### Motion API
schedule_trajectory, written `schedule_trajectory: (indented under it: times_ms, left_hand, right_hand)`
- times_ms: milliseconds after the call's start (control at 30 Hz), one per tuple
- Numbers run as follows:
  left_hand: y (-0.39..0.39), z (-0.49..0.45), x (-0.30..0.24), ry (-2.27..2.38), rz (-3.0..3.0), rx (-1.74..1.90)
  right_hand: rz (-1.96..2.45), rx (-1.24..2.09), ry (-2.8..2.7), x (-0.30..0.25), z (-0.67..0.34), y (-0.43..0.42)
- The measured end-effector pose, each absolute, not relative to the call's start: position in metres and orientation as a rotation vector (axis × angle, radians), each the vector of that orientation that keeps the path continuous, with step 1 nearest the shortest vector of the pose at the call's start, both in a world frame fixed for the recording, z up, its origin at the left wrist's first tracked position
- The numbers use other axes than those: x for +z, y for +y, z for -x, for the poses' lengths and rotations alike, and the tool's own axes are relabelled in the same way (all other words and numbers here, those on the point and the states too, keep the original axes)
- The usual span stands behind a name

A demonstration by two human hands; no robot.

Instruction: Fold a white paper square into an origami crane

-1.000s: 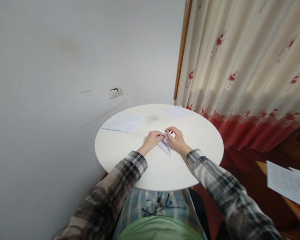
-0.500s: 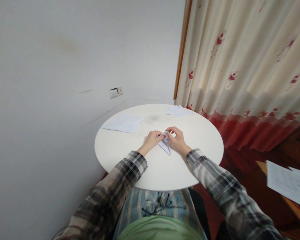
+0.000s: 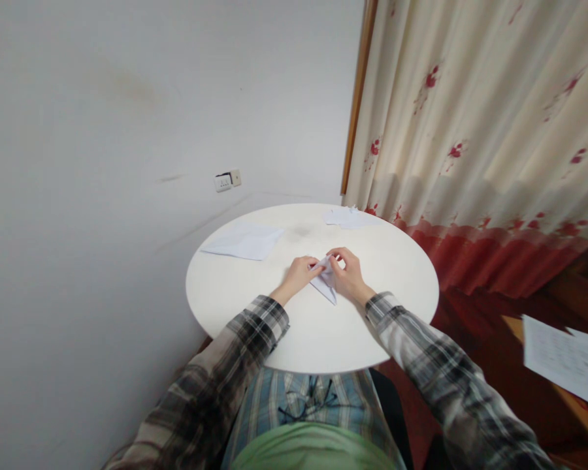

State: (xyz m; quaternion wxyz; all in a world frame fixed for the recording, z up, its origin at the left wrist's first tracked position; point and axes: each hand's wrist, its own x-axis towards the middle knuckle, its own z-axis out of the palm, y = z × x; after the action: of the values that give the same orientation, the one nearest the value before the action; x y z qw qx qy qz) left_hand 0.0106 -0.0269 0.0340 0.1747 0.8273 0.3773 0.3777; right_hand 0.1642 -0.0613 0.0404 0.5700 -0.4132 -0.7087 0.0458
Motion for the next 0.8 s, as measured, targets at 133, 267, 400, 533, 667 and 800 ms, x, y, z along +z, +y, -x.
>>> schedule_trajectory:
  times_ms: [133,267,400,533,667,800]
  left_hand:
    - [-0.027,-0.011,0.033,1.069,-2.320,1.082]
    - [-0.024,-0.011,0.031,1.085,-2.198,1.126]
    - [-0.021,-0.011,0.029,1.109,-2.087,1.152]
    - [-0.021,-0.011,0.029,1.061,-2.059,1.139]
    - [-0.022,-0.011,0.028,1.040,-2.102,1.122]
    - [-0.022,-0.011,0.028,1.053,-2.153,1.096]
  right_hand:
    - [0.938,0.101,-1.667,0.041,-0.165,-0.061]
    - [0.945,0.136,-1.711,0.040,-0.167,-0.059]
    - [0.989,0.200,-1.750,0.037,-0.168,-0.055]
    - [1.003,0.172,-1.797,0.036,-0.168,-0.052]
    - [0.934,0.137,-1.785,0.036,-0.170,-0.050]
    - [0.898,0.109,-1.760,0.036,-0.171,-0.050]
